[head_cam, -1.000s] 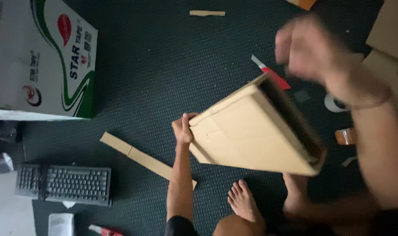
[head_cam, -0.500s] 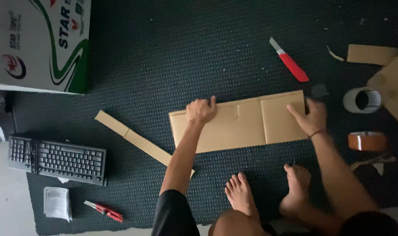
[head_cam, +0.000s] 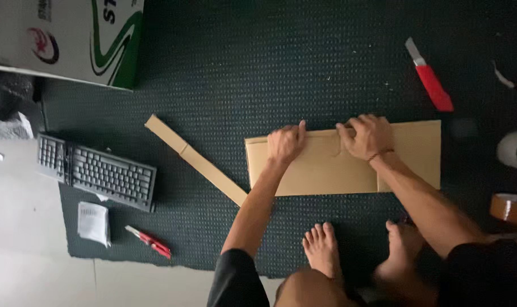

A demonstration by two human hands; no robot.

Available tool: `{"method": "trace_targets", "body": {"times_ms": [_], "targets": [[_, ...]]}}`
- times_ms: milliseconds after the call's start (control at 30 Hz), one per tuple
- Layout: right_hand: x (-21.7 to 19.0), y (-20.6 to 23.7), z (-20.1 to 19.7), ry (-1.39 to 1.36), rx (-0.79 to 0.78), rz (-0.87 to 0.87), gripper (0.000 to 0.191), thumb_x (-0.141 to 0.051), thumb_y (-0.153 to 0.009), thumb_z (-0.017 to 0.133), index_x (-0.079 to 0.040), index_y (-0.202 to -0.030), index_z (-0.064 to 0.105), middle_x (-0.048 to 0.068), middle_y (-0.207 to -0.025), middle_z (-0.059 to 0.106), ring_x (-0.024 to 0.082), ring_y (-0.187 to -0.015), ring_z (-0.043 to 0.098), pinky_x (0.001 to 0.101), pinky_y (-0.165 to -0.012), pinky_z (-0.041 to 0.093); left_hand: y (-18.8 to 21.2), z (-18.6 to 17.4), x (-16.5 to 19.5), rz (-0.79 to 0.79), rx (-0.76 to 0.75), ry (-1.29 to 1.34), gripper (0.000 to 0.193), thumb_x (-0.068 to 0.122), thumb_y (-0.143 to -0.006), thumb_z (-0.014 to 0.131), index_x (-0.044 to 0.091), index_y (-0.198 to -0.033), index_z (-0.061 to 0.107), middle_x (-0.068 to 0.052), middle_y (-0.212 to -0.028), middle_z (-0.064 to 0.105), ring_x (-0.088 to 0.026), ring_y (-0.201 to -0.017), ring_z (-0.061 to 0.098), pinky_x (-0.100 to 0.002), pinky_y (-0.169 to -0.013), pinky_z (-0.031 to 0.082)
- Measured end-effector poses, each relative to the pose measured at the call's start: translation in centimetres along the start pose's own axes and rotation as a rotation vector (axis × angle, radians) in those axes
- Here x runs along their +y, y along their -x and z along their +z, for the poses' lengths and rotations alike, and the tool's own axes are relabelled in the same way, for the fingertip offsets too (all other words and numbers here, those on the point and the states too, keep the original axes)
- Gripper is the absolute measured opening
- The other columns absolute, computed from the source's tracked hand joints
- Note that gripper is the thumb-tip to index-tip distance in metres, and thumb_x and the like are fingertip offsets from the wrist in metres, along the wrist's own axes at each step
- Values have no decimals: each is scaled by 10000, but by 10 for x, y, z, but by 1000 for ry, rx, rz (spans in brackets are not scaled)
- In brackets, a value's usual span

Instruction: The person assembles a small cardboard box from a flat sheet. They fold the cardboard, cut it with a utility knife, and secure the seams with packing tape. The person also inserts a smaller cardboard piece into the box.

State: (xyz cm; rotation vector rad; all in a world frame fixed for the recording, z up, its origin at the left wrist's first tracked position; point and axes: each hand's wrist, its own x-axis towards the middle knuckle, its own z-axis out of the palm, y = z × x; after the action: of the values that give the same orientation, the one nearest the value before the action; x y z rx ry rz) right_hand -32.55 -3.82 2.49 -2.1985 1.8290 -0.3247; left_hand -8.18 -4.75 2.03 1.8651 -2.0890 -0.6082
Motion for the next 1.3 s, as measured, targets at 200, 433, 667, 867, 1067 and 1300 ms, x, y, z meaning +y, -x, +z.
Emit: {"method": "trace_targets", "body": {"times_ms": [200, 433, 667, 867, 1067, 1300], "targets": [[-6, 3, -9, -14, 122, -76, 327, -393, -954, 703, -121, -775, 739, 84, -828, 736, 299, -790, 691, 476, -707, 511, 10, -8, -13, 78, -8, -87, 320, 335, -1015, 499, 84, -961, 690, -132, -1037, 703, -319, -1020, 645, -577, -941, 417], [-56, 1, -8, 9, 144, -150, 522, -559, -778, 699, -83, -991, 712, 144, -979, 692, 317, -920, 647, 500, -810, 472, 5, -3, -10, 64, -37, -141, 334, 341, -1014, 457, 111, -996, 699, -119, -1100, 699, -312, -1060, 632, -576, -950, 406], [-53, 5, 1, -7, 23, -69, 476, -582, -944, 629, -110, -1006, 655, 140, -998, 634, 325, -965, 595, 512, -883, 432, 14, -6, -6, 182, -103, -275, 497, 495, -902, 620, 121, -1222, 684, -116, -1128, 657, -301, -1117, 580, -590, -969, 375], [-38, 7, -28, -84, 41, -194, 384, -449, -899, 662, -135, -1120, 680, 115, -1077, 648, 320, -1029, 599, 522, -900, 426, 18, -15, 1, 116, -237, -216, 580, 553, -816, 706, 208, -1281, 686, -87, -1165, 627, -300, -1168, 550, -581, -1003, 362], [-27, 5, -34, -343, -274, 5, 350, -295, -774, 770, -237, -1119, 776, 62, -1119, 662, 297, -1118, 620, 457, -994, 480, 25, 1, 6, 131, -163, -255, 538, 546, -800, 731, 206, -1217, 723, -111, -1169, 638, -320, -1165, 556, -602, -1028, 318], [43, 47, -92, -192, -187, -347, 552, -320, -764, 829, -107, -1249, 675, 148, -1225, 606, 350, -1152, 581, 509, -966, 466, 29, 7, 13, 57, -123, -259, 532, 489, -772, 765, 196, -1215, 728, -107, -1162, 644, -322, -1156, 570, -584, -1040, 327]]}}
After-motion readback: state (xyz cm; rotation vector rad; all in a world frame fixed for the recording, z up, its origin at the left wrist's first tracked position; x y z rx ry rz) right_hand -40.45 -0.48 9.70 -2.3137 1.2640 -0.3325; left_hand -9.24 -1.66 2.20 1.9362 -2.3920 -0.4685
